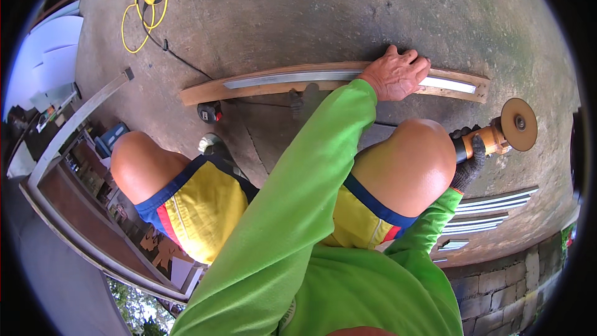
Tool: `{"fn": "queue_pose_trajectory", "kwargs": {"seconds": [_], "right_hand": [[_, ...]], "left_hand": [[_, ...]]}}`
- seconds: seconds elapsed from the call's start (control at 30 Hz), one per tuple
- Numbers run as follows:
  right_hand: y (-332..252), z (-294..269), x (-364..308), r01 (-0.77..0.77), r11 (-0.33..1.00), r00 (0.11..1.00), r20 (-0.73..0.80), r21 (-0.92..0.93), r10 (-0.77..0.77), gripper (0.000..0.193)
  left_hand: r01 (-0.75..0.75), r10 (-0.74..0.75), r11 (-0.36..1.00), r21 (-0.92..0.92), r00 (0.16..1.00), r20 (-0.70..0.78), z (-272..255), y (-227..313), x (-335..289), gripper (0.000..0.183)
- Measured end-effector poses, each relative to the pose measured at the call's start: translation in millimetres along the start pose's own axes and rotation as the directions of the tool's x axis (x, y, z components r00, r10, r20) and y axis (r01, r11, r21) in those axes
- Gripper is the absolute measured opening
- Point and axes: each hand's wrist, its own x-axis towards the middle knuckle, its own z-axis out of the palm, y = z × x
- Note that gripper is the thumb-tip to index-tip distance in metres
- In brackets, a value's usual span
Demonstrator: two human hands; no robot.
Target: Cutting a thin metal strip using a handheld angle grinder while wearing gloves.
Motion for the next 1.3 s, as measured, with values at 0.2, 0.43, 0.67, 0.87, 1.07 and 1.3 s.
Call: {"fn": "queue_pose_trajectory", "kwargs": {"seconds": [0.2, 0.43, 0.67, 0.87, 1.07, 1.3], "right_hand": [[-10, -4, 4, 0.066, 0.997, 0.994, 0.086, 0.05, -0.07, 0.052], [-24, 4, 9, 0.154, 0.98, 0.987, 0.016, 0.128, -0.157, 0.048], [-19, 24, 7, 0.248, 0.968, 0.964, -0.112, 0.035, -0.243, 0.047], [-46, 27, -48, 0.19, 0.981, 0.96, -0.213, 0.03, -0.18, 0.046], [-67, 55, -137, 0.039, 0.876, 0.902, -0.36, -0.482, -0.238, 0.048], [-51, 107, -195, -0.355, 0.616, 0.796, -0.573, -0.703, -0.195, 0.047]], "left_hand": [[0.014, -0.014, 0.999, 0.038, 1.0, -0.002, -2, -3, -7, 0.057], [-0.052, 0.052, 0.999, 0.013, 0.998, -0.029, -2, -3, 6, 0.06], [0.017, -0.011, 0.998, -0.062, 0.996, 0.09, 4, -15, 5, 0.062], [-0.027, 0.044, 0.994, -0.11, 0.987, 0.154, 15, -11, 14, 0.065], [-0.016, 0.025, 0.999, -0.041, 0.977, 0.213, 10, -12, 12, 0.066], [-0.129, 0.14, 0.989, -0.066, 0.972, 0.189, 9, -26, 12, 0.067]]}}
